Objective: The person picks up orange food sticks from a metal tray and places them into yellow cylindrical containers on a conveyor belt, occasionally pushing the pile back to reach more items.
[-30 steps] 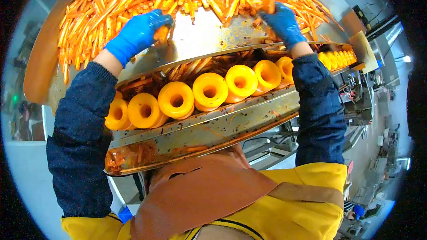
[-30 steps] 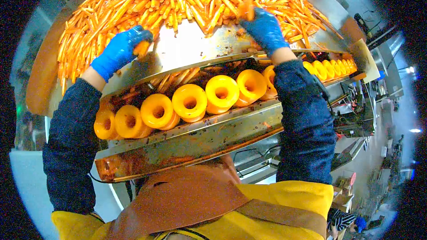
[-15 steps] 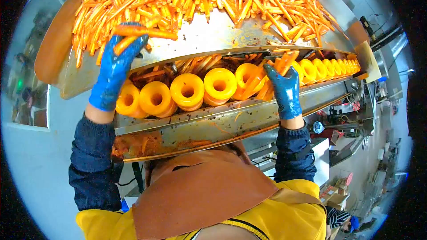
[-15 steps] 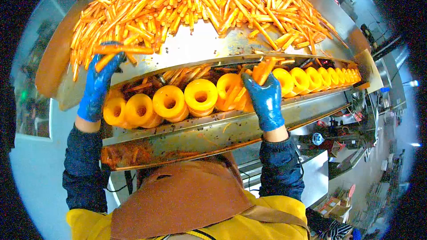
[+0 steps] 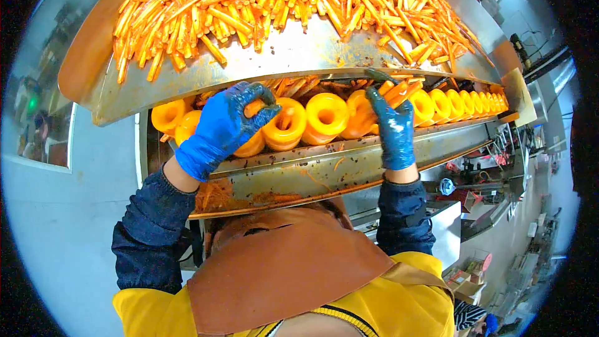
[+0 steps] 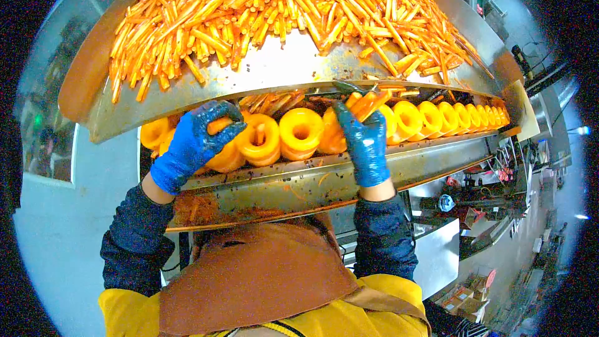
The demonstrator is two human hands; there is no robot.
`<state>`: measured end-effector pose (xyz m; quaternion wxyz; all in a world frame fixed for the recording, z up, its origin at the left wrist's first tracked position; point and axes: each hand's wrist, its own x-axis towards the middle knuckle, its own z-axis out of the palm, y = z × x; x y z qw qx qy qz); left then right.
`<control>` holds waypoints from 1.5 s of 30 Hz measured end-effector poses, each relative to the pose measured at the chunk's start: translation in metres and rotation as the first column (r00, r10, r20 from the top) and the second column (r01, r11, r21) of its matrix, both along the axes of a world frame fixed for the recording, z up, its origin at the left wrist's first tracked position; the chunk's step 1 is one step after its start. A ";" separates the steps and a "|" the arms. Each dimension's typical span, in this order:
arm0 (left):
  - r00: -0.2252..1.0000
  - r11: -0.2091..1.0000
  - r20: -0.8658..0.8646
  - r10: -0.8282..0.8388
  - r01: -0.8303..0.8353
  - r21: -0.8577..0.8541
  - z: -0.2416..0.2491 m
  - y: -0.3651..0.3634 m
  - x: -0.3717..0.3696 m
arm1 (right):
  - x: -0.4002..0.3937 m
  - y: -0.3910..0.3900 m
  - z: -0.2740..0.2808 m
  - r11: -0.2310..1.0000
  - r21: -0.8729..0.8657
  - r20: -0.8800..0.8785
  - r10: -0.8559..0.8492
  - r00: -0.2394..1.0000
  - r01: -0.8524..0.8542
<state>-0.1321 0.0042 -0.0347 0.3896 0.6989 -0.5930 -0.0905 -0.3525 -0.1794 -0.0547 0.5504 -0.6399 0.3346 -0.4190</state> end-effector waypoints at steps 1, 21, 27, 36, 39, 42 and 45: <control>0.994 1.000 -0.106 -0.010 0.008 -0.021 0.004 0.001 0.000 | 0.009 0.005 -0.008 0.999 -0.033 0.027 0.005 1.000 -0.005; 0.867 0.979 -0.493 0.069 0.036 0.201 0.005 0.052 0.035 | 0.003 -0.005 0.007 0.978 -0.159 -0.481 -0.199 0.854 0.138; 0.790 0.957 -0.554 0.263 -0.141 0.253 0.006 0.082 0.041 | 0.041 0.061 0.018 0.967 -0.027 0.158 0.255 0.954 -0.254; 0.734 0.923 -0.567 0.375 -0.351 0.156 0.001 0.120 0.065 | 0.109 0.096 0.019 0.942 0.056 -0.037 0.333 0.942 -0.331; 0.725 0.925 -0.601 0.337 -0.373 0.068 -0.002 0.119 0.068 | 0.143 0.107 -0.021 0.836 -0.078 -0.148 0.529 0.835 -0.543; 0.777 0.932 -0.544 0.318 -0.361 0.029 0.003 0.121 0.083 | 0.140 0.114 -0.013 0.655 -0.508 -0.551 0.253 0.795 -0.560; 0.845 0.935 -0.410 0.343 -0.347 0.066 0.011 0.124 0.111 | 0.139 0.088 0.020 0.662 -0.284 -0.565 0.469 0.679 -0.694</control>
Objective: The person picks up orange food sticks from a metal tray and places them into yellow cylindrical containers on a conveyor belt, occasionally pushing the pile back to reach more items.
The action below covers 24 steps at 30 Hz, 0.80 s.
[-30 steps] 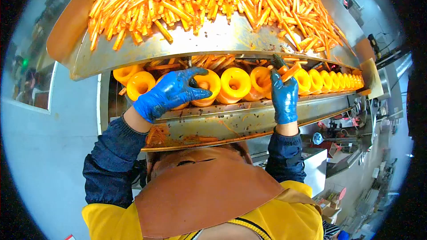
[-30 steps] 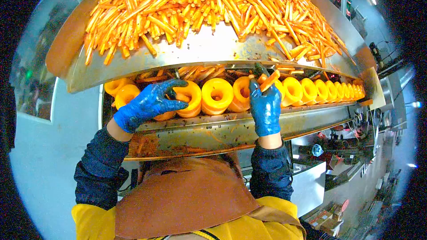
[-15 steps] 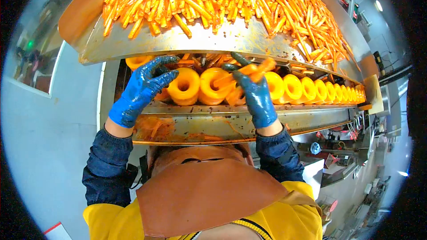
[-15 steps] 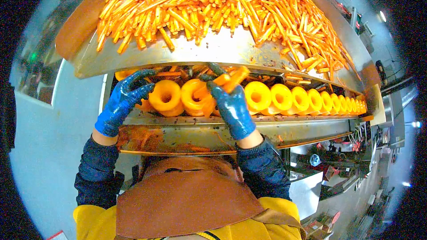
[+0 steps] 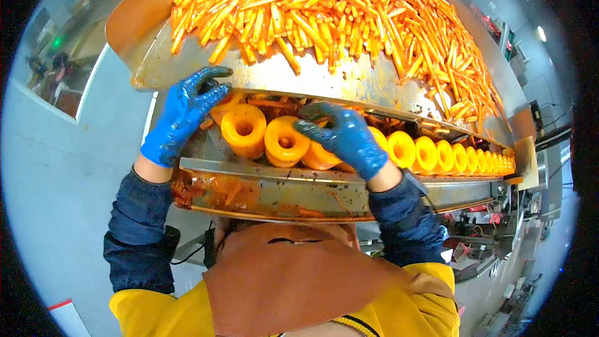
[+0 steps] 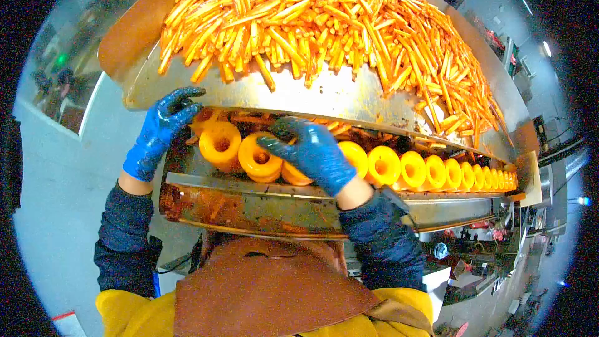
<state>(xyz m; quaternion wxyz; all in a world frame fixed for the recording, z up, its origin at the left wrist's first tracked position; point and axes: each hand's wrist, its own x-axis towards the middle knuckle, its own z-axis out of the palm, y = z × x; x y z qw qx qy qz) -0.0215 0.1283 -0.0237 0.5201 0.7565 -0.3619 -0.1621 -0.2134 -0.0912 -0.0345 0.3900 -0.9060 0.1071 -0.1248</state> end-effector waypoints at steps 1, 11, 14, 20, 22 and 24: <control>0.997 0.998 0.072 -0.001 -0.003 0.062 0.004 -0.003 0.014 | 0.002 -0.016 0.016 0.992 0.122 -0.090 0.050 0.995 -0.039; 0.906 0.956 0.409 0.110 -0.208 0.205 0.010 -0.093 0.196 | 0.022 -0.334 0.036 0.580 -0.598 -0.109 -0.743 0.661 0.553; 0.977 0.967 0.205 -0.064 0.010 0.254 0.024 -0.146 0.221 | 0.052 -0.416 0.007 0.770 -0.227 -0.151 -0.633 0.759 0.597; 0.855 0.832 0.270 -0.442 0.279 0.479 0.024 -0.272 0.216 | 0.159 -0.353 0.034 0.898 -0.254 -0.353 -0.432 0.830 0.360; 0.746 0.739 0.339 -0.573 0.293 0.606 0.019 -0.296 0.211 | 0.181 -0.345 0.026 0.914 -0.298 -0.337 -0.371 0.865 0.276; 0.881 0.814 0.122 -0.456 0.358 0.457 0.027 -0.304 0.190 | 0.188 -0.331 0.027 0.943 -0.250 -0.369 -0.301 0.879 0.219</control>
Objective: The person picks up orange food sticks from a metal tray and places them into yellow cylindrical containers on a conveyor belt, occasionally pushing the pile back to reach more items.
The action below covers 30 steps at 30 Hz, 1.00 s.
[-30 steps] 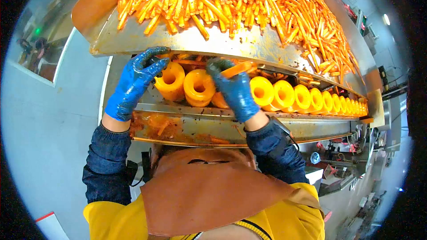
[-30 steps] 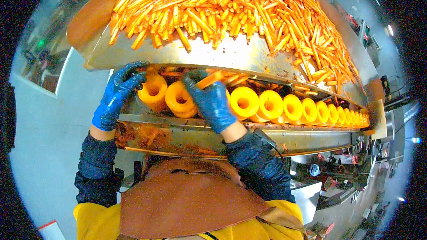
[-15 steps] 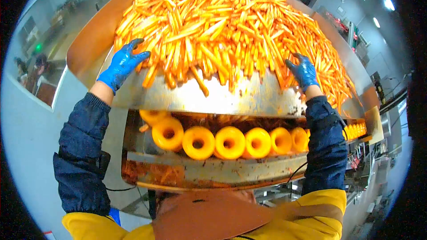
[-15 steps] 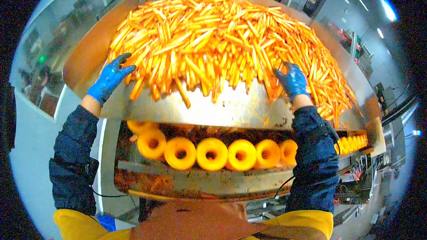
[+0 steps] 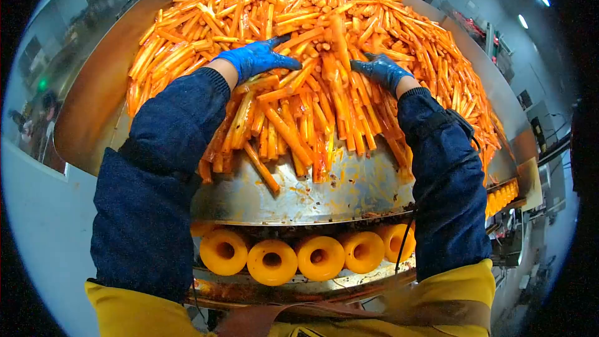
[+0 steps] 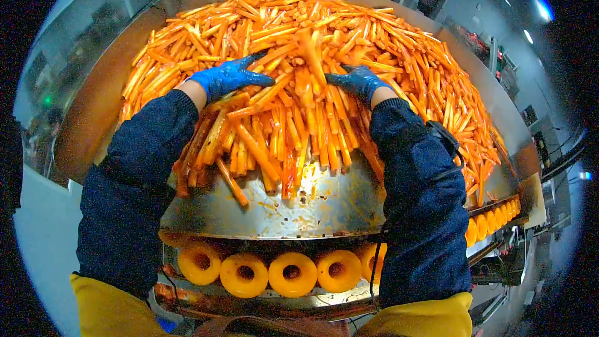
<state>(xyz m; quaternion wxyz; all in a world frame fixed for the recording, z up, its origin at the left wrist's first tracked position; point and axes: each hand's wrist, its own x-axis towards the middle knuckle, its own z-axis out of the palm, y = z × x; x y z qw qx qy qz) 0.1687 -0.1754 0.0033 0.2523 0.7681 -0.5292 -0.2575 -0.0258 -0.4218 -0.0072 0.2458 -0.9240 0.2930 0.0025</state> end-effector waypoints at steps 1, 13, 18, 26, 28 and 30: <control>1.000 1.000 -0.001 0.001 -0.001 0.002 -0.002 0.001 -0.006 | 0.003 0.002 -0.003 1.000 0.008 -0.013 0.015 1.000 -0.015; 0.979 0.999 0.201 0.026 -0.035 0.041 0.014 0.077 -0.079 | -0.095 0.067 0.007 0.929 -0.261 -0.142 0.230 0.963 -0.261; 0.899 0.985 0.436 0.041 0.036 -0.167 0.019 0.136 -0.088 | -0.165 0.072 0.037 0.919 -0.340 0.021 0.222 0.975 -0.201; 0.657 0.880 0.686 -0.313 0.472 -0.051 0.007 0.159 -0.177 | -0.249 0.107 0.005 0.894 -0.439 -0.046 0.073 0.996 -0.085; 0.574 0.899 0.769 -0.281 0.437 0.002 0.005 0.140 -0.195 | -0.239 0.124 -0.005 0.862 -0.506 -0.056 0.015 0.998 -0.042; 0.482 0.914 0.837 -0.258 0.403 0.050 -0.004 0.121 -0.205 | -0.222 0.127 -0.019 0.785 -0.619 -0.082 -0.013 0.997 -0.041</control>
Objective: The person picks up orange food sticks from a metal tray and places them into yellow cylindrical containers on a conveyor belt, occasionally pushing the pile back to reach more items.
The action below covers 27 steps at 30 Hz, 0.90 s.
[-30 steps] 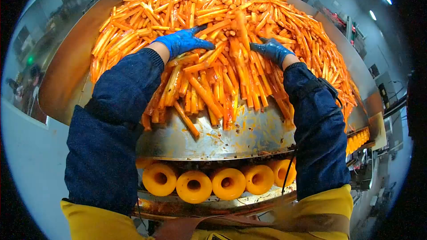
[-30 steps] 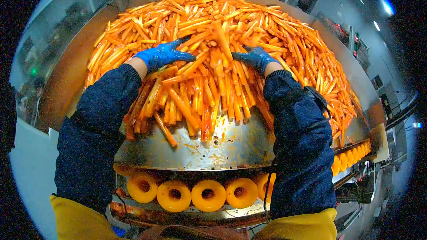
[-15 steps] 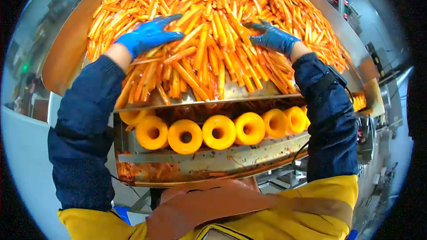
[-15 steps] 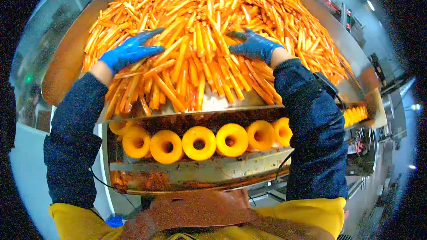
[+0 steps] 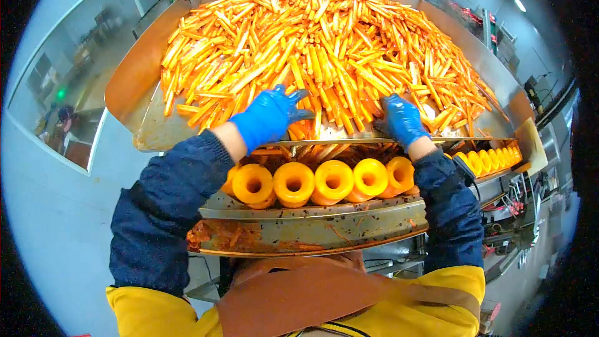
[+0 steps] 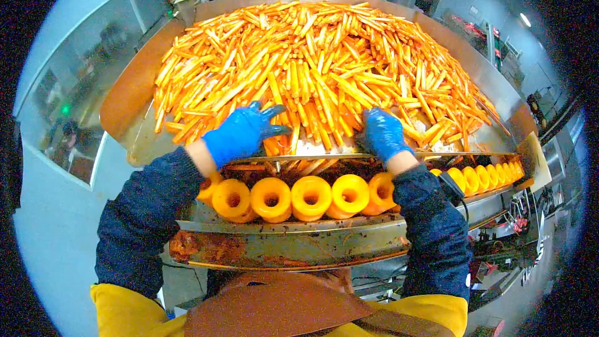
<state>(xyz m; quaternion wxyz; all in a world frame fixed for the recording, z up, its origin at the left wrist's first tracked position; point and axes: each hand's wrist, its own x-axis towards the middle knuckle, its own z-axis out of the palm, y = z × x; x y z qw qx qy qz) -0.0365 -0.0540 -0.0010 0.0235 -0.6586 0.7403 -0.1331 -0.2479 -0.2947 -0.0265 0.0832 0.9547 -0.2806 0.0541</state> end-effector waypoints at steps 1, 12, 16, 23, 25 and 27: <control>1.000 1.000 0.026 -0.010 0.010 0.006 -0.009 -0.011 0.002 | 0.003 0.000 0.001 1.000 0.000 0.004 -0.001 1.000 0.001; 0.636 0.903 -0.768 0.078 -0.372 -0.217 -0.002 -0.001 0.060 | -0.042 -0.055 0.023 0.938 0.346 0.416 -0.157 0.895 0.004; 0.345 0.721 -0.926 -0.149 -0.604 -0.341 0.011 0.027 0.055 | -0.063 -0.038 0.031 0.735 0.608 0.766 -0.441 0.469 -0.302; -0.088 0.589 -0.874 -0.478 -0.770 -0.244 -0.005 0.081 0.056 | -0.104 0.062 0.003 0.401 0.669 0.676 -0.679 0.288 -0.625; -0.033 0.591 -0.857 -0.515 -0.737 -0.327 -0.018 0.095 0.046 | -0.106 0.079 -0.028 0.375 0.767 0.601 -0.704 0.379 -0.521; -0.077 0.553 -0.877 -0.474 -0.802 -0.228 -0.004 0.102 0.002 | -0.112 0.083 -0.047 0.415 0.826 0.560 -0.679 0.475 -0.380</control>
